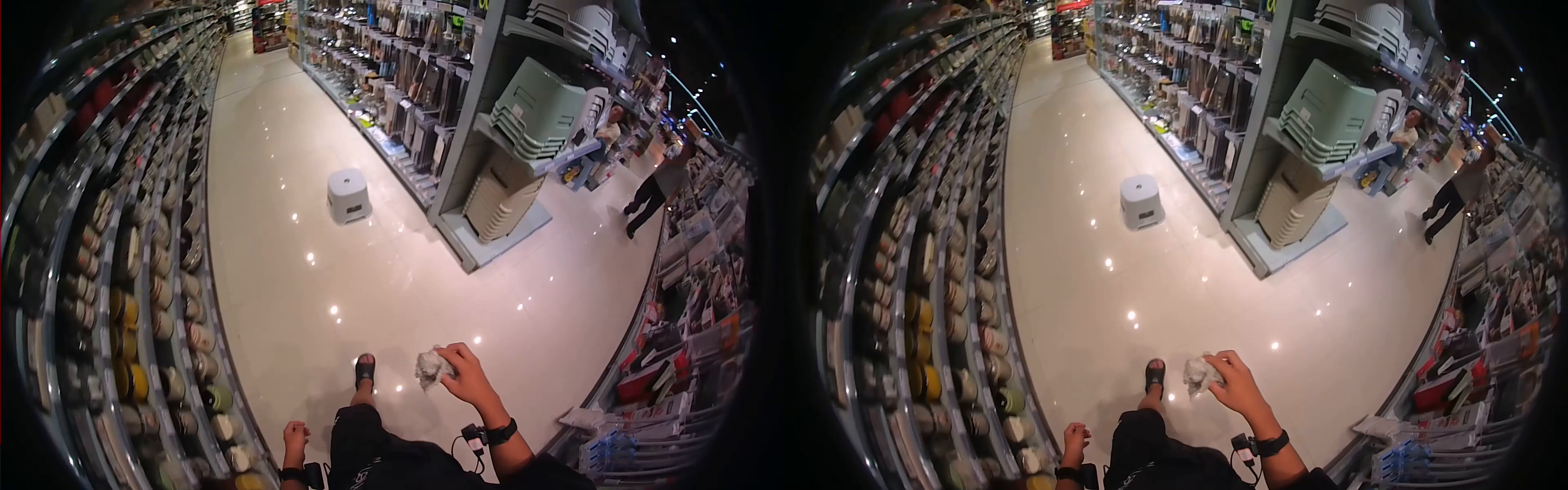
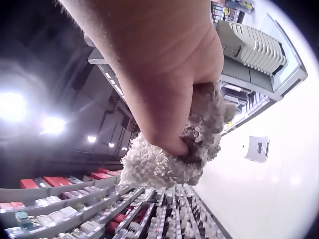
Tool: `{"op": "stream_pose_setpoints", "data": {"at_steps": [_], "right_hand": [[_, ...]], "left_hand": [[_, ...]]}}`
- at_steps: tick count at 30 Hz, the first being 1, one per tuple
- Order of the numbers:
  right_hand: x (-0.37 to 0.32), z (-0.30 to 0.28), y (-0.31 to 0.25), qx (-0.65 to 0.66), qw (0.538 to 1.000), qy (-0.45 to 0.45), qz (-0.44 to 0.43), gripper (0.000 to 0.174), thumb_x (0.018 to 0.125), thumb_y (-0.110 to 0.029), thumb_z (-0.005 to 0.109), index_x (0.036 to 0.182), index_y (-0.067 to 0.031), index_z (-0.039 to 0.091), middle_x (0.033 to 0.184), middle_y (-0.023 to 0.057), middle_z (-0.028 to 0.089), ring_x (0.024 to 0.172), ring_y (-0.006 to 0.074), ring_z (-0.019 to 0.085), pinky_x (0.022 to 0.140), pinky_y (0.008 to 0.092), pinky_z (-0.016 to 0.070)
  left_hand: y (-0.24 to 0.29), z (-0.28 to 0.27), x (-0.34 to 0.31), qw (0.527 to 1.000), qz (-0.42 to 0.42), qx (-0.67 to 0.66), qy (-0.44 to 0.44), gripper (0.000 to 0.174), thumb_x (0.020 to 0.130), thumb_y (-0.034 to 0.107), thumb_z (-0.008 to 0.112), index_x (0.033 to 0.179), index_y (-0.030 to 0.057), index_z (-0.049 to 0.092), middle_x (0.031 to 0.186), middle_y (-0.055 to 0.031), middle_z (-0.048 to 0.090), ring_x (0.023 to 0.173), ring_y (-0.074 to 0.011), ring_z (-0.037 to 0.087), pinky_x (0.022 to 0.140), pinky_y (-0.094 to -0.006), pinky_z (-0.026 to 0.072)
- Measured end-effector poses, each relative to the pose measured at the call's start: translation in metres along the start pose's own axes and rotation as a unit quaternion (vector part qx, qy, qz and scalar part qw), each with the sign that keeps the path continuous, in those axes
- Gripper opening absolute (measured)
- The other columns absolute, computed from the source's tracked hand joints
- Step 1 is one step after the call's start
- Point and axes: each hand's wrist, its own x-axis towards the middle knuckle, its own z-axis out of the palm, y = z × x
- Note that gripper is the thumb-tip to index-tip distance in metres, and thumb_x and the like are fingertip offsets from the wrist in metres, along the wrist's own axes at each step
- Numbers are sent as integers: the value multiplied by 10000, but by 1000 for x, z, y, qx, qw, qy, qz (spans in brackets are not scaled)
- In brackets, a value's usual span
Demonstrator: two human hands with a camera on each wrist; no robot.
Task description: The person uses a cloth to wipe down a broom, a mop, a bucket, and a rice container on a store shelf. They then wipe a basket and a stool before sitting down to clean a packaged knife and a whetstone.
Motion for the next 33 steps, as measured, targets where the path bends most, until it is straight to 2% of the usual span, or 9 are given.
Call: {"op": "stream_pose_setpoints", "data": {"at_steps": [6, 12, 15, 19, 21, 24, 27, 30, 33], "right_hand": [[119, -54, 60, -56, 993, 80, 68, 441, 635, -42, 611, 1072, -11, 567, 1035, 148, 512, 906, 292, 558, 775, 336, 473], [231, -117, 110, -66, 976, 186, 93, 421, 622, -34, 619, 1030, 27, 536, 1083, 181, 531, 970, 342, 549, 861, 358, 446], [286, -154, 165, -10, 934, 328, 138, 480, 610, -25, 549, 1085, 24, 496, 985, 195, 569, 940, 339, 567, 856, 363, 444], [384, -248, 219, -12, 884, 462, 72, 559, 668, 34, 471, 1221, -10, 407, 946, 158, 582, 688, 196, 610, 564, 272, 495], [423, -307, 249, -104, 867, 484, 64, 597, 639, 61, 485, 1225, -38, 425, 1106, 172, 537, 938, 285, 579, 813, 335, 468], [478, -391, 262, -225, 801, 554, -12, 642, 613, 119, 461, 1234, -43, 428, 1175, 175, 508, 1095, 321, 507, 953, 351, 376], [519, -466, 249, -287, 733, 613, -67, 655, 622, 162, 441, 1230, -80, 483, 1192, 175, 504, 1143, 325, 482, 978, 376, 362], [553, -519, 211, -546, 605, 579, 25, 526, 691, 66, 497, 1195, -83, 519, 1160, 170, 515, 1011, 347, 513, 875, 392, 402], [575, -538, 225, -482, 679, 545, 102, 423, 744, 7, 496, 1159, -66, 533, 1065, 178, 560, 952, 346, 541, 835, 387, 424]], "left_hand": [[157, 92, 114, 997, -40, -51, -33, 101, 842, 215, 502, 893, 134, 535, 736, -11, 552, 673, -139, 569, 586, -305, 425], [339, 213, 182, 992, 28, 11, -122, 93, 843, 195, 501, 894, 129, 542, 731, 1, 561, 695, -119, 570, 620, -279, 419], [418, 285, 207, 980, 99, 27, -173, 95, 851, 183, 495, 900, 120, 548, 741, -3, 571, 717, -116, 570, 637, -271, 418], [525, 383, 237, 957, 180, 61, -221, 96, 866, 162, 479, 902, 108, 549, 757, -8, 578, 739, -114, 569, 662, -267, 420], [575, 436, 250, 943, 208, 90, -243, 97, 870, 149, 471, 904, 103, 549, 762, -10, 581, 743, -114, 569, 671, -267, 421], [645, 512, 258, 919, 255, 94, -286, 106, 862, 64, 466, 906, 26, 554, 763, -54, 591, 726, -127, 577, 680, -248, 450], [724, 579, 238, 874, 310, 114, -356, 99, 869, 60, 492, 923, -2, 547, 784, -65, 591, 765, -125, 580, 721, -243, 455], [782, 649, 228, 819, 348, 114, -442, 106, 867, 68, 513, 941, 2, 550, 804, -54, 592, 791, -118, 574, 722, -253, 450], [825, 730, 217, 731, 397, 142, -536, 137, 852, 90, 546, 964, 12, 549, 845, -44, 594, 805, -132, 568, 719, -270, 444]]}}
